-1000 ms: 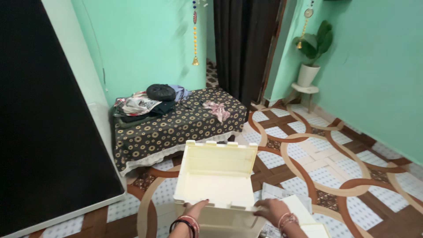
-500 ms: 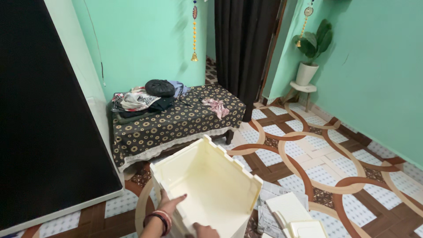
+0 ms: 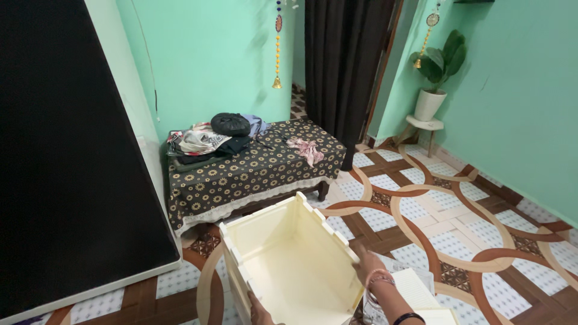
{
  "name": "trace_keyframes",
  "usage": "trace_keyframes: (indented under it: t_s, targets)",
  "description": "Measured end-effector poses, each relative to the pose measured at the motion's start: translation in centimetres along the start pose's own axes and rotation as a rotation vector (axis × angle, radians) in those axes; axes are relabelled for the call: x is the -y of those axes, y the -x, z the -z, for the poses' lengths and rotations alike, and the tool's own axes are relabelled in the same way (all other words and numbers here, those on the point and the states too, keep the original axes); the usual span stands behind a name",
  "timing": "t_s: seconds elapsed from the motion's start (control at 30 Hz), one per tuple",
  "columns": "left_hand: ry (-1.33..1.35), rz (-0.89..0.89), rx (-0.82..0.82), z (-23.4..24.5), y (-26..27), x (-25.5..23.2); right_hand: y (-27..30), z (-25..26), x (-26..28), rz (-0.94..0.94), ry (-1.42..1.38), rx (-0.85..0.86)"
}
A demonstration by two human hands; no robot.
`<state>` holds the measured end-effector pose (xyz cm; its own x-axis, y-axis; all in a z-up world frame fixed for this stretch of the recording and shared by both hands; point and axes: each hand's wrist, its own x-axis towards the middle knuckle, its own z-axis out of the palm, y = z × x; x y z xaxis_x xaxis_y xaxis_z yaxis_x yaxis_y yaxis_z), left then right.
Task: The person sits on the floor and assembles a white plastic drawer cabinet, snapping side panels, drawer fronts and base pieces together by hand. They pick panels one at a time from a pile on the floor, align slots, and press parts into the frame, working on the partially built unit throughout the clip.
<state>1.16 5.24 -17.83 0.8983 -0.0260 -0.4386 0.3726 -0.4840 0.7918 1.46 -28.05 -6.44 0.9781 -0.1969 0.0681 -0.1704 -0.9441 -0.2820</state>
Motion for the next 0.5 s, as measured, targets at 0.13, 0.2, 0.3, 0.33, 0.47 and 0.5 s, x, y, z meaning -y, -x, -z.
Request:
trace_keyframes:
  t_s: [0.13,0.2,0.3,0.33,0.47,0.5]
  targets:
    - [-0.149,-0.029,-0.029,2.8,1.2,-0.7,2.7,-1.5,-1.1,-0.119,-0.1,0.157]
    - [-0.239,-0.009,-0.048,5.0,2.0,-0.4,3.7,-2.0,-0.5,-0.137,-0.1,0.196]
    - [-0.358,0.03,-0.071,8.5,2.8,0.8,5.6,-3.2,0.5,-0.045,-0.135,0.127]
    - [-0.398,0.032,-0.079,9.5,2.6,1.0,6.3,-3.4,0.7,0.006,-0.151,0.077]
    - [-0.549,-0.078,-0.09,14.7,0.6,1.4,9.6,-5.3,2.9,-0.012,-0.137,0.06]
    - [-0.588,-0.106,-0.092,15.3,0.3,1.5,10.4,-5.5,3.3,0.072,-0.138,-0.031]
